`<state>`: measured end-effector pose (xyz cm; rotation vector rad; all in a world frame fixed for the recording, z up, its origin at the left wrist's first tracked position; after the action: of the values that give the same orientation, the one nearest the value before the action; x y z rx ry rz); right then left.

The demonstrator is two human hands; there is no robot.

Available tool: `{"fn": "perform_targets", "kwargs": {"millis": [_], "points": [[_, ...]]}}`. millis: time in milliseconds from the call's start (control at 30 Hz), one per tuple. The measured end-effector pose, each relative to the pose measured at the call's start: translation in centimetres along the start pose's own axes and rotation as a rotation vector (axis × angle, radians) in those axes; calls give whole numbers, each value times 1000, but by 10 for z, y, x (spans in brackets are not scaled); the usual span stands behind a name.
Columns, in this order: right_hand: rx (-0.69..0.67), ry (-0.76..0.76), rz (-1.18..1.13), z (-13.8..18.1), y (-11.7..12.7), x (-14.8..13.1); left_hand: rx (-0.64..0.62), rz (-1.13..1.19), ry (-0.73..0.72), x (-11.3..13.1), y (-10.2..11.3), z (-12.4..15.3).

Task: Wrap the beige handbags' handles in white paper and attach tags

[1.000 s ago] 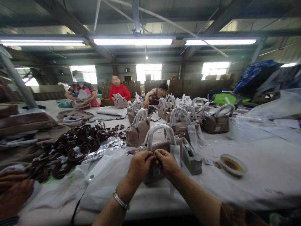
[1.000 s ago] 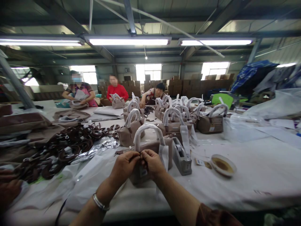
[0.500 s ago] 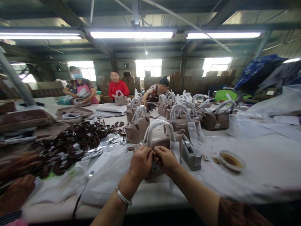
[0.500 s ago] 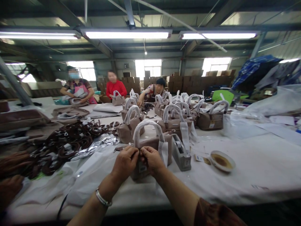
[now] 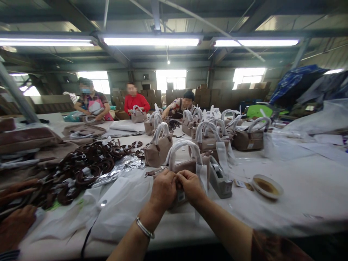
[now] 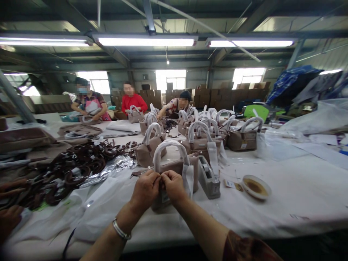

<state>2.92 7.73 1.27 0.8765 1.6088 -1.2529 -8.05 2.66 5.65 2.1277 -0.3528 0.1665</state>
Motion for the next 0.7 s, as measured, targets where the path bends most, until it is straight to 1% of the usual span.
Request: {"fn": "perform_targets", "kwargs": {"millis": [100,167,233,300,333,400,467,567,700], "points": [[55,82,97,0,-2,-1,39,-2,32,1,-5,0],[46,99,132,3,-1,-6,26,13,17,1,-3,0],[-6,156,175,9,4,-13,-12,56,-44,-1,6,-3],[-39,284,261,21,13,-22,8,114,-84,-7,20,-10],[-39,359,315,29,20,-25,47,137,-77,-11,28,-15],[-43,475,405,47,33,-30,146,172,-18,-19,42,-29],[-86,532,446,63,43,-33,185,207,45,-24,49,-47],[-139,558,446,75,53,-38,148,219,73,-21,51,-76],[-126,546,451,71,61,-49,36,104,7,3,47,-110]]}}
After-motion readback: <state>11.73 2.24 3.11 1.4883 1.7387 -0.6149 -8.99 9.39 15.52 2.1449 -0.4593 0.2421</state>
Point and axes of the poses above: each hand's wrist, its own z-axis away from the middle knuckle, its own y-axis out of the back of the hand, x = y × z, the point moved 2 cm from there along -z, towards the middle knuckle, and after that the axes turned 8 degrees about -z, right-handed, at the moved point
